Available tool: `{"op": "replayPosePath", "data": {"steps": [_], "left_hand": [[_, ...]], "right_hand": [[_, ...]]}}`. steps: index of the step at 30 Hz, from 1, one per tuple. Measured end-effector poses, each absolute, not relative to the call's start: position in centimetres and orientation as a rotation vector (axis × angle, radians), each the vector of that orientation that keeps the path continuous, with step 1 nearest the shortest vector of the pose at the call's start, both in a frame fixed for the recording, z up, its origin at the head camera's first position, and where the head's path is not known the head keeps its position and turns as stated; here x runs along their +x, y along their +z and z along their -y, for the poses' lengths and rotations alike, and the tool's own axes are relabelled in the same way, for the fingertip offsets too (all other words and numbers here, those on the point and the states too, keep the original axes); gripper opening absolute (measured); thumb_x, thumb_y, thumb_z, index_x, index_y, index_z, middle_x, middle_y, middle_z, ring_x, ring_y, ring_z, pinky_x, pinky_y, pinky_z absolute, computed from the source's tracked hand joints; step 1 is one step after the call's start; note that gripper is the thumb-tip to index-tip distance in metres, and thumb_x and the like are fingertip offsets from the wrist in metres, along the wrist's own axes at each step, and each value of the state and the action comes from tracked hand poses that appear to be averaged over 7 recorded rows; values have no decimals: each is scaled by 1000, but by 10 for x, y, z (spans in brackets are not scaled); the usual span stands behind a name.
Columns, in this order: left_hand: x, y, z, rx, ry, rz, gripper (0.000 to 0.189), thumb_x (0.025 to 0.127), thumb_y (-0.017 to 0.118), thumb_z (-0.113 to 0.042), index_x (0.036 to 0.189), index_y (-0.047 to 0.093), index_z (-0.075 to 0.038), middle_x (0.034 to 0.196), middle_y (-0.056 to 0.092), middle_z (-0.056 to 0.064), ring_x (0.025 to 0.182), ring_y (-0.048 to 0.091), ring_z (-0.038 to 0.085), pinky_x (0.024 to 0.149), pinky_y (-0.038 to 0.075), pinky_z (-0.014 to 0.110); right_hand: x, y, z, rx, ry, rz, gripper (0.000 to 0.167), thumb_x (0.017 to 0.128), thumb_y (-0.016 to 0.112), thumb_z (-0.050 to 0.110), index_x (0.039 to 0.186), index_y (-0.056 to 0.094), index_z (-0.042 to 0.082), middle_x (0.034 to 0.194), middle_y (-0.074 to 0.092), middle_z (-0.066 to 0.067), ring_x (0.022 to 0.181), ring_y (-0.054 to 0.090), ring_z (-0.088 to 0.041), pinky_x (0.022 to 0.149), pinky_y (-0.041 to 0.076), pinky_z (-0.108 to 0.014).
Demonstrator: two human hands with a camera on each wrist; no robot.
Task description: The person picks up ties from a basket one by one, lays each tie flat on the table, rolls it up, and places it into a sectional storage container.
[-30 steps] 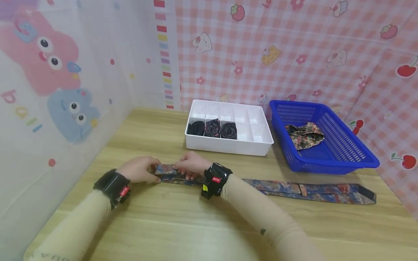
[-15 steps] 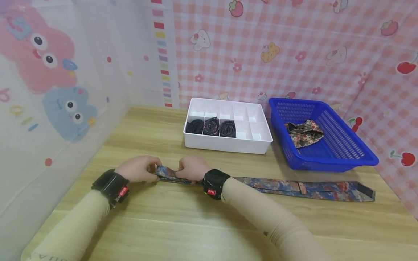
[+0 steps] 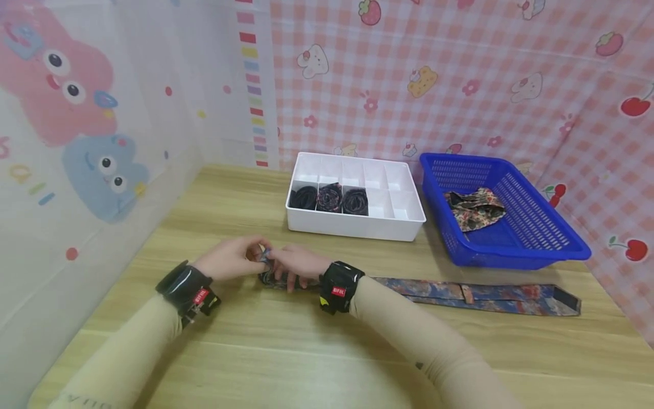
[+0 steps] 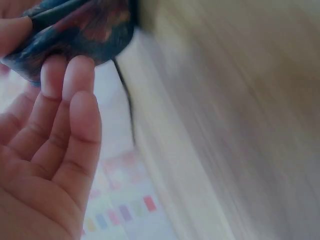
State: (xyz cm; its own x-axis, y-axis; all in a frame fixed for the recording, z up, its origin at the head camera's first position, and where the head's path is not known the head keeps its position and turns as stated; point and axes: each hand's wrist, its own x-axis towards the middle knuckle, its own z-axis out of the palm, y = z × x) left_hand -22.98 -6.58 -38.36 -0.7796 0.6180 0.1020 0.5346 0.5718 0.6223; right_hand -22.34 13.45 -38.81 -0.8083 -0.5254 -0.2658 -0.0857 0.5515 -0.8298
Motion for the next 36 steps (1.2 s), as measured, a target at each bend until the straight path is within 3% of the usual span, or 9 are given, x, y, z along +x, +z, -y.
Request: {"op": "replayPosePath", "data": {"steps": [3,7,11,13,16,18,23,28,36], "left_hand": [[-227,-382,53,1066,1023,-2649,44,81,73,-20,121,60,-8,85,64,-5,77,59,12,70,49,32],[-224,-385,38,1171,1025,-2624,48,79,77,-22,122,60,-10,88,61,-4,77,57,13,69,49,32],[-223,-392,32,1243,861,-2707,53,71,83,-27,116,60,-10,94,57,-1,80,54,15,70,48,32],[-224,-395,31,1254,760,-2739,47,68,84,-26,107,62,-10,92,55,-1,79,52,14,68,46,31],[-224,-396,31,1248,681,-2734,36,67,82,-22,94,64,-9,84,54,-3,74,49,13,65,43,30],[-225,-396,31,1238,667,-2721,30,67,81,-20,90,65,-9,79,52,-4,70,47,12,62,42,29],[-225,-397,31,1234,643,-2725,32,68,82,-22,93,67,-9,80,51,-4,69,47,11,61,42,28],[-223,-399,35,1215,588,-2739,36,69,84,-25,98,68,-10,81,51,-5,70,47,10,61,42,27],[-225,-398,37,1241,582,-2736,28,70,84,-26,88,66,-15,78,51,-5,67,46,9,59,41,27]], "right_hand": [[-223,-387,-143,-399,-1327,-2144,39,96,46,42,98,61,6,68,55,-3,45,49,-12,36,34,-22],[-225,-393,-156,-348,-1434,-2002,24,93,54,25,104,59,4,55,43,1,45,40,-10,40,33,-21],[-227,-401,-167,-331,-1480,-1930,11,92,57,10,99,58,2,60,49,0,47,41,-9,40,33,-19],[-228,-402,-172,-334,-1465,-1959,13,91,59,8,101,60,1,65,54,-1,47,44,-9,39,35,-19],[-227,-401,-177,-392,-1365,-2127,22,89,65,11,109,64,2,71,59,-2,48,47,-10,39,37,-21],[-226,-399,-178,-492,-1229,-2315,24,87,69,15,108,67,3,75,61,0,54,49,-9,45,40,-21],[-220,-392,-176,-728,-831,-2694,19,84,73,23,96,72,8,79,65,6,71,53,-8,64,43,-21],[-215,-390,-173,-735,-693,-2761,19,84,73,28,94,72,12,75,62,9,69,54,-9,63,43,-23],[-209,-387,-171,-751,-592,-2846,22,83,76,29,94,62,15,77,60,6,69,53,-10,62,42,-24]]}}
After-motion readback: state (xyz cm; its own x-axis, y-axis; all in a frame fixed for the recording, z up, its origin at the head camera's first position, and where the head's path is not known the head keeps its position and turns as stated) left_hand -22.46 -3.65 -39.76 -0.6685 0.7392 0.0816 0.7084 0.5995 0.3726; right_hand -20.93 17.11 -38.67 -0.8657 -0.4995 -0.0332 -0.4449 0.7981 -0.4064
